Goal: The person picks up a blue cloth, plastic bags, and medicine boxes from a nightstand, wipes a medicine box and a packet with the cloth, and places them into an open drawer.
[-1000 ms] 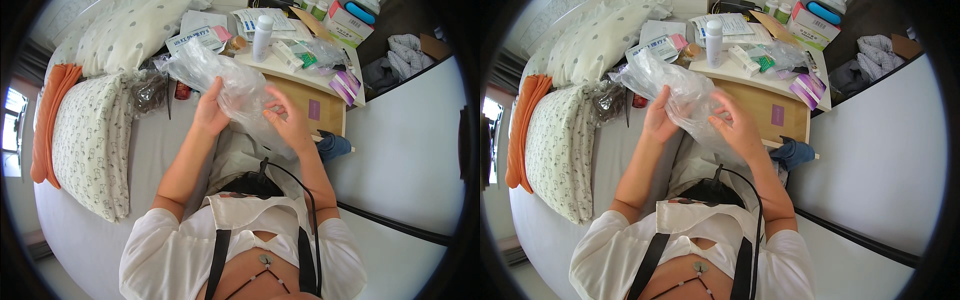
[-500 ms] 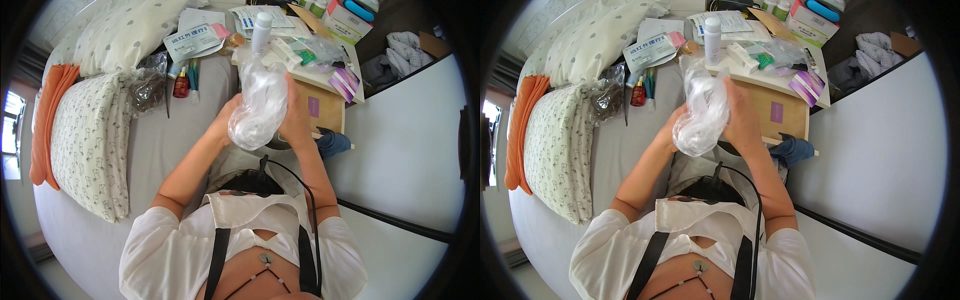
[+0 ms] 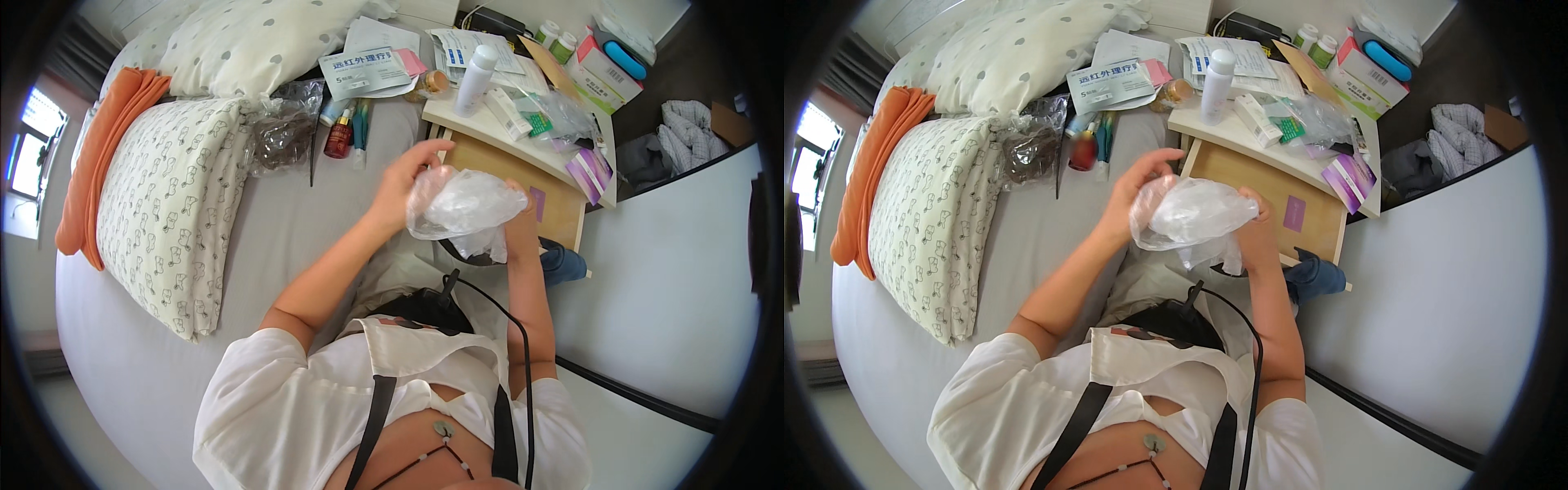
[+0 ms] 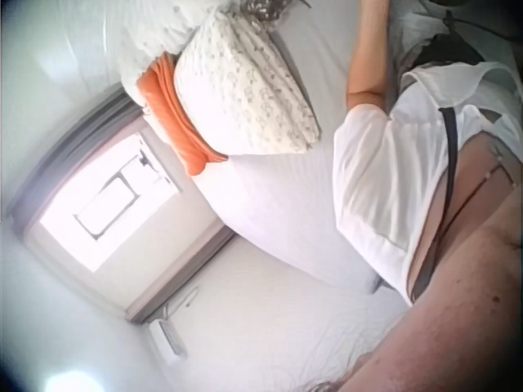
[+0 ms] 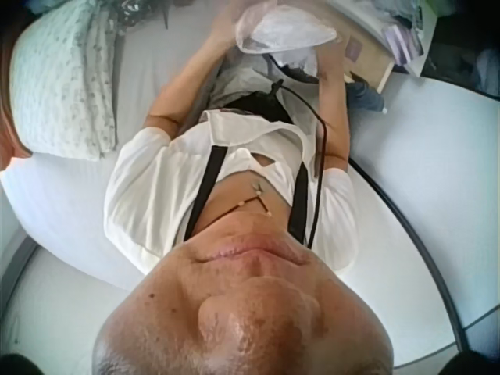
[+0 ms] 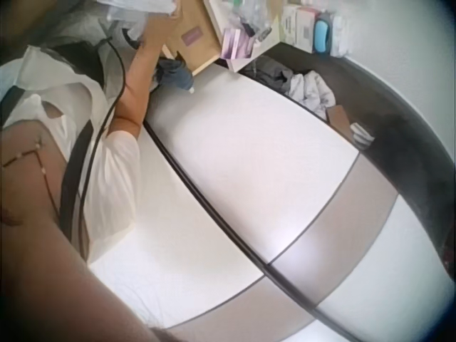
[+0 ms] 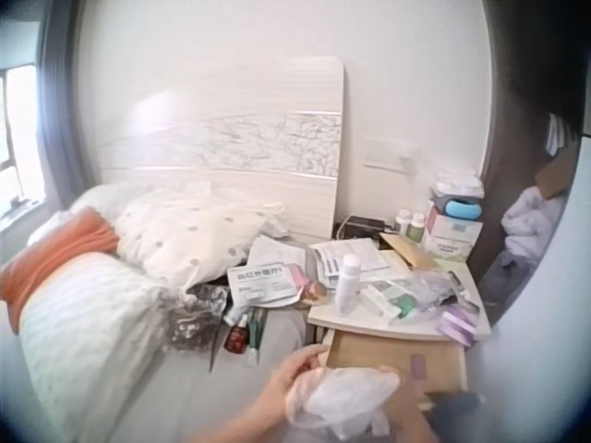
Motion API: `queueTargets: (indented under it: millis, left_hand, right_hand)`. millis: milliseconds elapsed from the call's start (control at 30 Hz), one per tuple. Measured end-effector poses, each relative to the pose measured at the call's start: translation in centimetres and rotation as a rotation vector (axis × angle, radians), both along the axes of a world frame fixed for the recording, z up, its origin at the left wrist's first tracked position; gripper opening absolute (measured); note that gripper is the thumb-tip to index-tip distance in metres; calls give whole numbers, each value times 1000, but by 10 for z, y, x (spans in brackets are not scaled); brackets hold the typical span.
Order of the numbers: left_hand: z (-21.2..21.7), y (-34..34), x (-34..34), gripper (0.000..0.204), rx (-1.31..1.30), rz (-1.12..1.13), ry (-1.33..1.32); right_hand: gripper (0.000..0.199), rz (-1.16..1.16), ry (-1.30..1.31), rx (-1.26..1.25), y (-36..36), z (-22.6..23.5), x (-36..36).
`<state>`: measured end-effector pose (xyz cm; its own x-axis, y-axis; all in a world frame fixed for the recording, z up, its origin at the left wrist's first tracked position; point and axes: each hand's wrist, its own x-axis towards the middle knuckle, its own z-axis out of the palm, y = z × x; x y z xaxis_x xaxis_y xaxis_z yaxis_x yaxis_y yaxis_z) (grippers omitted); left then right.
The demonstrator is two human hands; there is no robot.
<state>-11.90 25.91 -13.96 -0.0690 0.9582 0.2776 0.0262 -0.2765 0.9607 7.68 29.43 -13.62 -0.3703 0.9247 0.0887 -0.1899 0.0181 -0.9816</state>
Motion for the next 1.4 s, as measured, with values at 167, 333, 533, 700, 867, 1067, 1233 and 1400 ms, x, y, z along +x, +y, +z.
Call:
queueTargets:
  millis: [167,333,533,700,867,1067,1233,1400]
  left_hand:
    - [24,-20,22,60,174,-45,648]
    - [-2,-15,37,70,100,51,526]
    - [-5,-11,31,46,-400,-201,-639]
    - [-11,-12,27,45,-319,-368,-876]
    - [-5,-6,24,43,-298,-276,-890]
    - [16,3,5,48,-180,-28,-905]
    - [10,7,-20,44,-254,13,-788]
    - [-14,14,-9,34,-117,278,32]
  right_hand:
    - [9,-4,127,-136,16,-5,-2]
    - [27,-111,203,-92,7,-10,-20]
    - [38,-143,-163,355,-10,-11,-41]
    - [37,-208,-666,925,-11,-5,-42]
    - [38,-179,-704,1000,-13,3,-42]
    - [25,-193,-240,394,-30,-19,-52]
    - [19,250,-447,35,-12,-9,-16]
    - [14,221,-691,526,-23,42,-8]
